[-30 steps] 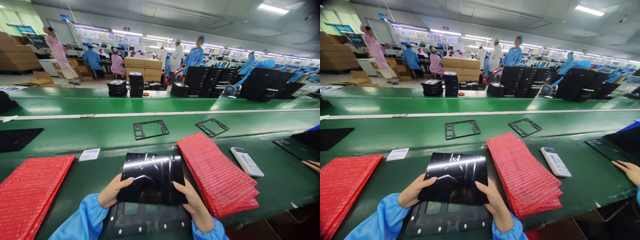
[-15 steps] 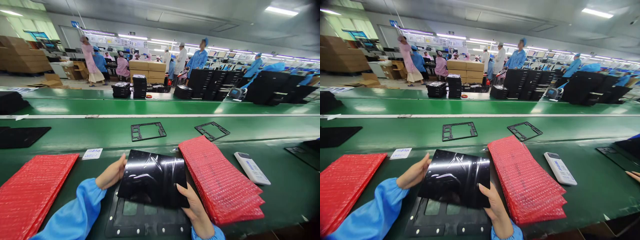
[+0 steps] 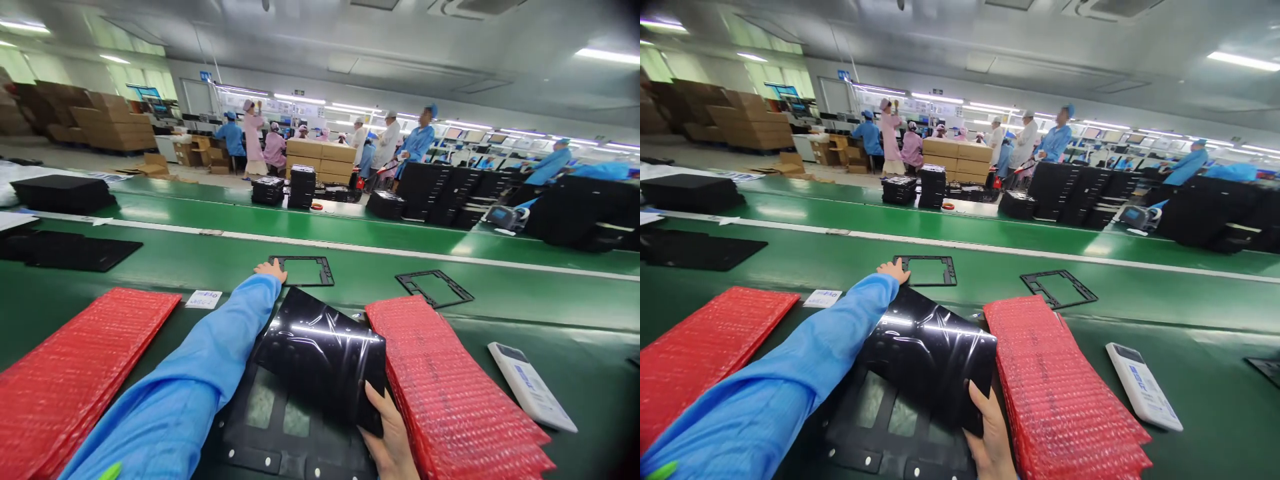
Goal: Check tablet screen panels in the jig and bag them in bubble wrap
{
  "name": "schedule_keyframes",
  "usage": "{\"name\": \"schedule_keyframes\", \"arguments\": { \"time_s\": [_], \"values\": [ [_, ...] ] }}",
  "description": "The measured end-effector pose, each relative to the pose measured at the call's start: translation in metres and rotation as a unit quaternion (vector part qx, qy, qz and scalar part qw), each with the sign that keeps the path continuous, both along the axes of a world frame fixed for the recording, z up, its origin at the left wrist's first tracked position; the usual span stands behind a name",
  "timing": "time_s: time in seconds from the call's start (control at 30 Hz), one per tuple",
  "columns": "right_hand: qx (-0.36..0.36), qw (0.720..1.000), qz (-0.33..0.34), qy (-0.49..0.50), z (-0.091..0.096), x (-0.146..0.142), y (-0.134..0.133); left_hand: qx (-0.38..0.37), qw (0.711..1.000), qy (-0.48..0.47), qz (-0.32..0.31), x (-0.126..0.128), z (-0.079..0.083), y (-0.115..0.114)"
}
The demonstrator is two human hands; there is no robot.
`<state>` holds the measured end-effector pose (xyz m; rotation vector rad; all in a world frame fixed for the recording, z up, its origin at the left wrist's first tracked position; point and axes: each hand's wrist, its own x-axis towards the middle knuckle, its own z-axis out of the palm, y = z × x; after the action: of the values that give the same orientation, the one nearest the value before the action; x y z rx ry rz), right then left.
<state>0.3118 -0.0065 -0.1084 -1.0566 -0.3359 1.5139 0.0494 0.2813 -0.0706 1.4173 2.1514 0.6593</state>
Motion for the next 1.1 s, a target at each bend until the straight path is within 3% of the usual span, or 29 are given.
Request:
{"name": "schedule_keyframes", "arguments": {
  "time_s": [0.17,0.3,0.4,0.57,0.7,0.83,1.0,1.1],
  "values": [
    [-0.006,1.000,-0.005,-0.024,-0.003,0.002,-0.002,-0.008,0.994,-0.104,0.028,-0.023,0.010,0.001],
    [-0.001,0.999,-0.011,-0.044,-0.001,0.000,-0.003,-0.042,0.963,-0.267,0.019,-0.054,0.020,-0.018],
    [0.004,0.998,-0.017,-0.064,0.002,-0.001,-0.004,-0.028,0.922,-0.385,0.004,-0.071,0.025,-0.049],
    [0.027,0.992,-0.056,-0.110,0.010,-0.006,-0.004,0.033,0.858,-0.513,-0.025,-0.085,0.030,-0.123],
    [0.021,0.973,-0.117,-0.197,0.010,-0.001,-0.005,0.021,0.829,-0.554,-0.067,-0.089,0.030,-0.183],
    [0.029,0.935,-0.195,-0.296,0.007,0.012,-0.016,-0.066,0.823,-0.559,-0.075,-0.085,0.022,-0.228],
    [0.052,0.890,-0.249,-0.378,0.010,0.026,-0.025,-0.171,0.808,-0.556,-0.098,-0.072,0.008,-0.257],
    [0.051,0.906,-0.231,-0.351,0.010,0.031,-0.022,-0.192,0.825,-0.517,-0.124,-0.068,-0.001,-0.263]
  ]
}}
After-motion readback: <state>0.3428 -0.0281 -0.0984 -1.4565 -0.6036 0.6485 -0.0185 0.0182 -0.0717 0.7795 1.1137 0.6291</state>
